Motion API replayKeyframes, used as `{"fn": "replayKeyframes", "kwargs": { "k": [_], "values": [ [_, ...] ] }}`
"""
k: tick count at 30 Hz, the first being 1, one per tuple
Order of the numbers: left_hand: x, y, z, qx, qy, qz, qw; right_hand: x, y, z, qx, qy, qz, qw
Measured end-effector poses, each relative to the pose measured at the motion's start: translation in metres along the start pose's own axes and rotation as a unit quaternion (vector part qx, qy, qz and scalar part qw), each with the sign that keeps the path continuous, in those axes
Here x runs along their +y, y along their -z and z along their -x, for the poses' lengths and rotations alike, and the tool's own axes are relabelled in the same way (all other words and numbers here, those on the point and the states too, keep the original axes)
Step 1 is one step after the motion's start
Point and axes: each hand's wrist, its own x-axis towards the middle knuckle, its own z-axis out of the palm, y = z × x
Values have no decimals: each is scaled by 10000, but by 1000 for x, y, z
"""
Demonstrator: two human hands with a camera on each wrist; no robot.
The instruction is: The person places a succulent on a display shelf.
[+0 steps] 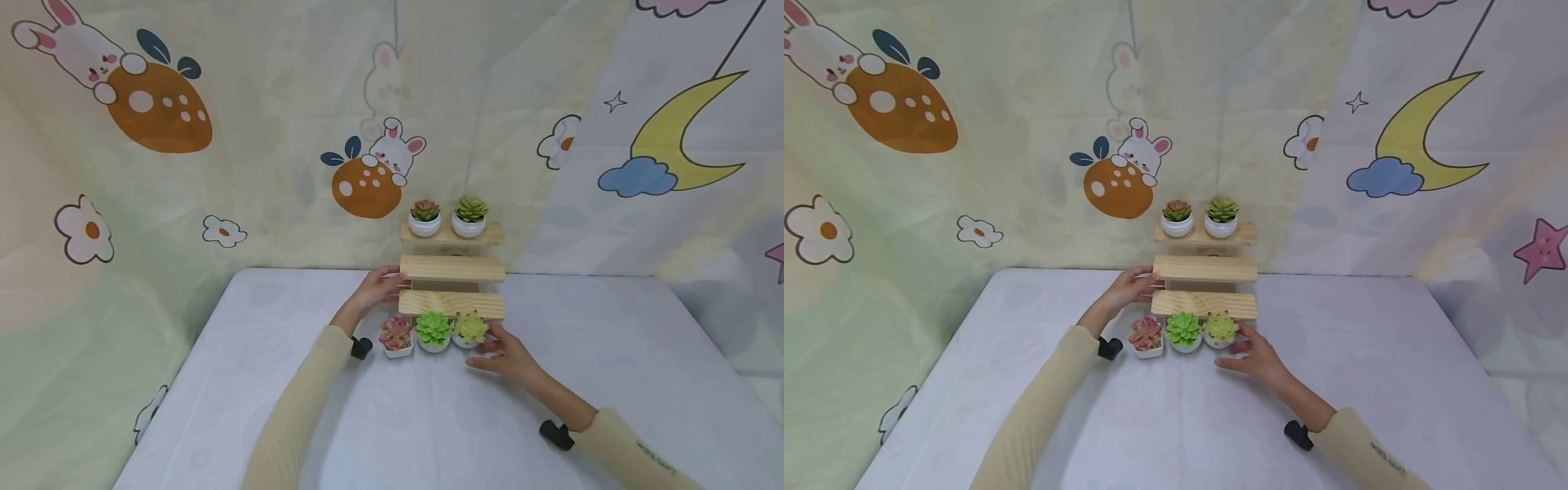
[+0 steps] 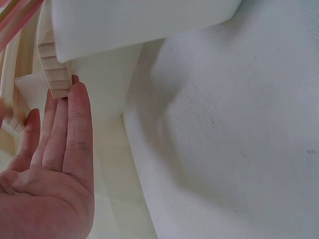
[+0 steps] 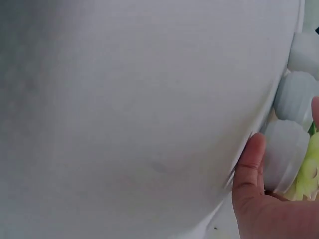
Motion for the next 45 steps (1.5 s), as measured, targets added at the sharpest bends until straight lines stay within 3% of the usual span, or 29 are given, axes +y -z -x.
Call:
{"fn": "replayKeyframes", "kwargs": {
  "k": [7, 18, 28, 45],
  "values": [
    [-1, 0, 0, 49, -19, 41, 10000, 1, -7, -6, 302, 8, -168, 9994],
    [-1, -1, -2, 1, -57, 82, 10000, -1, -14, -9, 798, -416, -450, 9949],
    [0, -1, -2, 38, 16, 110, 9999, -4, -13, -9, 752, -525, -455, 9947],
    [1, -1, 1, 38, 4, 20, 10000, 3, -9, 0, 437, -313, -341, 9980]
  ]
}}
